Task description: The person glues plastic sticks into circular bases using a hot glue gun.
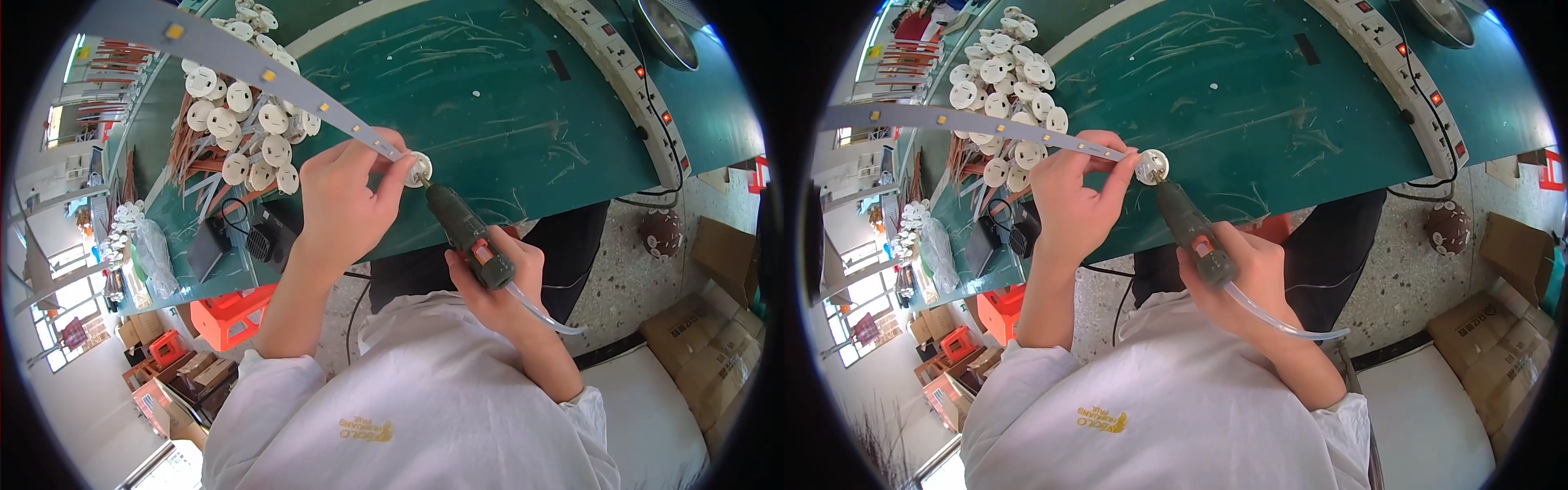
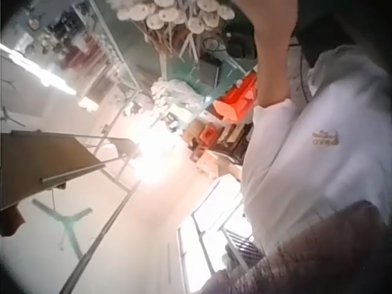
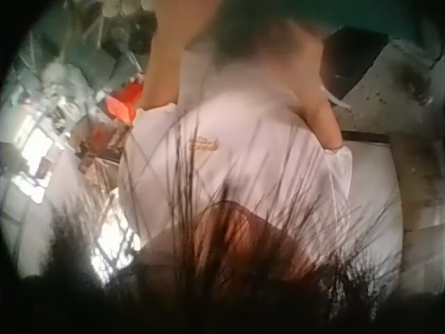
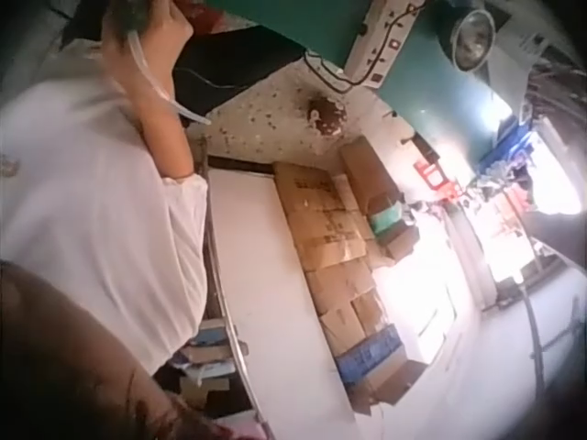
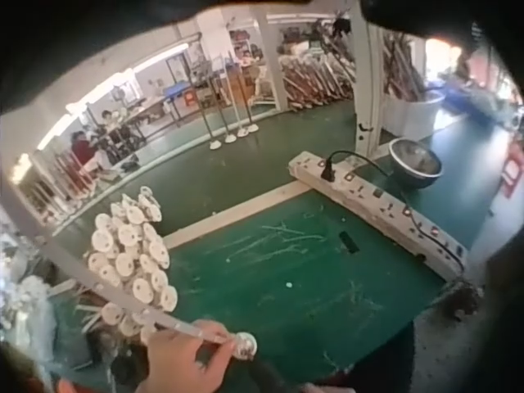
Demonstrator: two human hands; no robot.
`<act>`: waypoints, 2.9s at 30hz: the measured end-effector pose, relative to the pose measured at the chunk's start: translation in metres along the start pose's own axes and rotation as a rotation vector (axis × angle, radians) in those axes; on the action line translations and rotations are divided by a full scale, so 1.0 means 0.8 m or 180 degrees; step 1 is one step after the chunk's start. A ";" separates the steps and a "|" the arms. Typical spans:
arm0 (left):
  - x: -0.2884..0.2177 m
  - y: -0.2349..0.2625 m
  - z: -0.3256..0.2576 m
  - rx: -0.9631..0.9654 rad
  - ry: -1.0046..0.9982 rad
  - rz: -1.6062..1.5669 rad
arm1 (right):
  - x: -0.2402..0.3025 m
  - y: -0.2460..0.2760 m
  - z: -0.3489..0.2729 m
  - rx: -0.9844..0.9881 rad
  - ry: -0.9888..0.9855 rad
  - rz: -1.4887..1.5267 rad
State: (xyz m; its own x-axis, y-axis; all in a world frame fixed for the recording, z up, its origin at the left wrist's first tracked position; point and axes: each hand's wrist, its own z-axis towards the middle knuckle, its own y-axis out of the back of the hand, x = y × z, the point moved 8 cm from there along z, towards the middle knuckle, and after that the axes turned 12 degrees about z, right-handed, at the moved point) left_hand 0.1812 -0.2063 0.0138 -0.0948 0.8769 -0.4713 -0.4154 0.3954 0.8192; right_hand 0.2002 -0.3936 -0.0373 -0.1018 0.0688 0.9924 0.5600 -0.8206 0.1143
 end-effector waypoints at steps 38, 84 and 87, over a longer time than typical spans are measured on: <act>0.348 0.002 0.566 -0.1189 0.1230 0.0879 | -0.074 0.129 0.096 -0.0645 0.0206 0.2421; 0.313 0.228 0.097 0.0633 0.1151 0.1618 | -0.048 0.121 0.123 -0.0664 0.0221 0.0953; 0.285 0.247 0.111 0.0704 0.0771 0.1399 | -0.050 0.125 0.123 -0.0557 0.0508 0.0846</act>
State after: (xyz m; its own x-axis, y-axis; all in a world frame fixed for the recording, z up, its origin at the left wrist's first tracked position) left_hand 0.1578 0.0960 0.0973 -0.4330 0.8947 -0.1096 -0.0923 0.0770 0.9928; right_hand 0.3409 -0.4223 -0.0609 -0.1062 -0.2384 0.9653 0.4362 -0.8836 -0.1702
